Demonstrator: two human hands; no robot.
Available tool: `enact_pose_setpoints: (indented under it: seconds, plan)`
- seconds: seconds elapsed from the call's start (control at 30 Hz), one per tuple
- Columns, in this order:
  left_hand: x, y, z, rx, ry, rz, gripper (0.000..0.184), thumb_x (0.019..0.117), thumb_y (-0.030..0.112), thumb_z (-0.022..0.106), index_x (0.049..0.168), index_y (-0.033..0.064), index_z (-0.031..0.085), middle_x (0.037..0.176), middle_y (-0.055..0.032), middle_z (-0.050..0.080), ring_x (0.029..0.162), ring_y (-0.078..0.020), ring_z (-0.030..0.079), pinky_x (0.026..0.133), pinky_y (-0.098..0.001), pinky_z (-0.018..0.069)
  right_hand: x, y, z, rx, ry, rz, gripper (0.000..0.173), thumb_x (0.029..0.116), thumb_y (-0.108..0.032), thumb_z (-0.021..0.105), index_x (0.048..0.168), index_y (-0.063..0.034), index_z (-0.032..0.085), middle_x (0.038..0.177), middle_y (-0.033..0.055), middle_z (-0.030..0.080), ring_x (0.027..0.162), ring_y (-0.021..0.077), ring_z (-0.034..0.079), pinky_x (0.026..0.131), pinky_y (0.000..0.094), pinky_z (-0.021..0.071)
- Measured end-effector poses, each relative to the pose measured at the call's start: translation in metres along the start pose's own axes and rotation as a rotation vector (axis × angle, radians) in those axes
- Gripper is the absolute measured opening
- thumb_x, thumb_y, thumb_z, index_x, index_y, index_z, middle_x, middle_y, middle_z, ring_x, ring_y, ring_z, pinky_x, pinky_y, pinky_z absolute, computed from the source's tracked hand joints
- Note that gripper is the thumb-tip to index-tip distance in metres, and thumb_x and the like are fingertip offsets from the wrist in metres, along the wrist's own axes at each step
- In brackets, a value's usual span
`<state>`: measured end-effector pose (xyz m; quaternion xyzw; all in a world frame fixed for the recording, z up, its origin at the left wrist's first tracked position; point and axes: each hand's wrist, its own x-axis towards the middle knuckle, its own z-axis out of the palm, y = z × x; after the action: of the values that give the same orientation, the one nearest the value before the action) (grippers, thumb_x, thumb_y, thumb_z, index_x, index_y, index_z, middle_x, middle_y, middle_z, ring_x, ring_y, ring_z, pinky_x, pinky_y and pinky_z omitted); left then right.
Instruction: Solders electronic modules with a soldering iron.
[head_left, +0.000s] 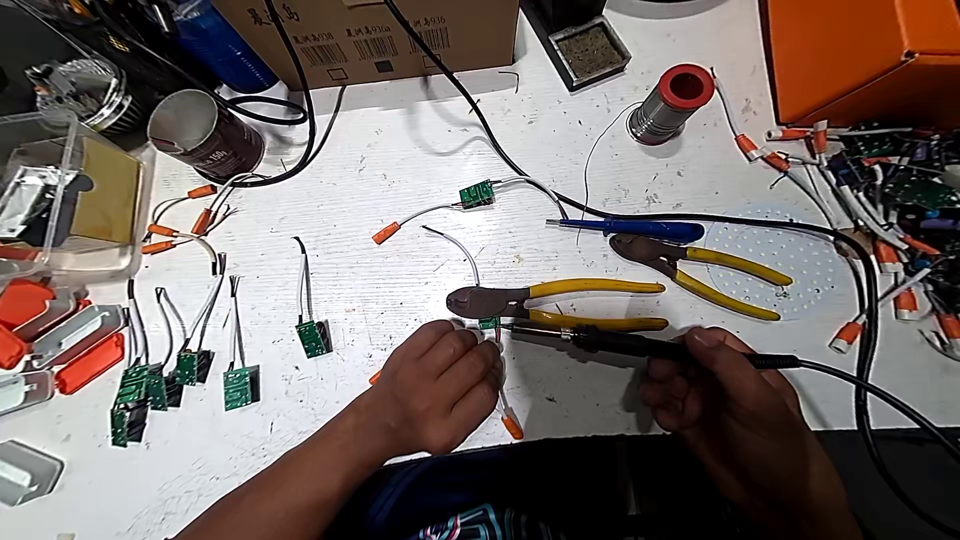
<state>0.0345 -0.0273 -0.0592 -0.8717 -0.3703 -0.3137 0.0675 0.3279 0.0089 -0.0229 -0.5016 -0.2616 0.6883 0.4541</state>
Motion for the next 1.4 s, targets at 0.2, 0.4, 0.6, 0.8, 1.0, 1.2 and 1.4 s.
enact_pose_setpoints:
  seconds: [0.2,0.4,0.6,0.8,1.0,1.2,1.4]
  plan:
    - [-0.0001,0.0002,0.0004,0.007,0.003,0.002,0.009,0.0995,0.012,0.059,0.098,0.0065,0.066,0.096,-0.0096,0.073,0.084,-0.0244,0.064,0.077,-0.037,0.0491,0.0001,0.0,0.0,0.006,-0.011,-0.009,0.025,0.1104,-0.016,0.034,0.097,-0.0062,0.052,0.071,0.0109,0.073,0.052,0.0175,0.071,0.045,0.0263,0.059]
    - [0.0001,-0.0001,-0.0001,0.006,-0.004,0.003,0.009,0.0995,0.012,0.059,0.098,0.0065,0.066,0.096,-0.0095,0.073,0.083,-0.0244,0.064,0.077,-0.0371,0.049,0.0004,0.0002,-0.0001,0.004,-0.011,-0.006,0.026,0.1107,-0.016,0.033,0.097,-0.0058,0.051,0.07,0.0117,0.072,0.052,0.0176,0.071,0.045,0.0262,0.0589]
    - [0.0005,0.0,-0.0004,0.007,-0.008,-0.001,0.008,0.0995,0.012,0.059,0.097,0.0069,0.065,0.097,-0.0094,0.072,0.084,-0.0241,0.064,0.077,-0.037,0.049,0.0001,-0.0001,0.0012,-0.002,-0.001,-0.008,0.024,0.1107,-0.017,0.033,0.097,-0.0064,0.051,0.071,0.0109,0.073,0.052,0.0173,0.071,0.045,0.026,0.059]
    - [0.0006,0.0,-0.0001,0.004,-0.006,-0.002,0.009,0.0995,0.012,0.059,0.097,0.0069,0.065,0.097,-0.0097,0.072,0.084,-0.0245,0.064,0.077,-0.037,0.0489,-0.0001,-0.0003,0.0006,-0.005,0.0,-0.002,0.025,0.1109,-0.017,0.033,0.097,-0.0059,0.051,0.071,0.0113,0.073,0.052,0.0175,0.071,0.045,0.0262,0.0589]
    - [0.0007,0.0,-0.0001,0.005,-0.007,-0.001,0.008,0.0996,0.012,0.059,0.097,0.0069,0.065,0.096,-0.0095,0.073,0.083,-0.0244,0.064,0.077,-0.0368,0.0488,-0.0002,0.0002,0.0013,0.007,-0.002,-0.006,0.025,0.111,-0.016,0.033,0.097,-0.006,0.051,0.071,0.0114,0.073,0.053,0.0181,0.071,0.045,0.0265,0.0592]
    - [0.0003,0.0001,0.0001,0.005,-0.003,0.0,0.008,0.0994,0.012,0.059,0.097,0.0069,0.065,0.096,-0.0097,0.072,0.084,-0.0243,0.064,0.077,-0.0369,0.0488,-0.0004,-0.0002,0.0023,0.006,0.01,-0.004,0.024,0.1111,-0.016,0.033,0.098,-0.0057,0.05,0.071,0.0116,0.072,0.052,0.0181,0.071,0.044,0.0266,0.0589]
    - [0.0008,-0.0001,0.0,0.004,-0.007,0.0,0.008,0.0995,0.012,0.059,0.097,0.0068,0.065,0.096,-0.0093,0.072,0.083,-0.0243,0.064,0.077,-0.0369,0.0488,-0.0003,-0.0005,0.002,0.009,0.005,0.0,0.025,0.1113,-0.016,0.033,0.098,-0.0058,0.051,0.071,0.0117,0.073,0.053,0.0181,0.071,0.044,0.0263,0.0589]
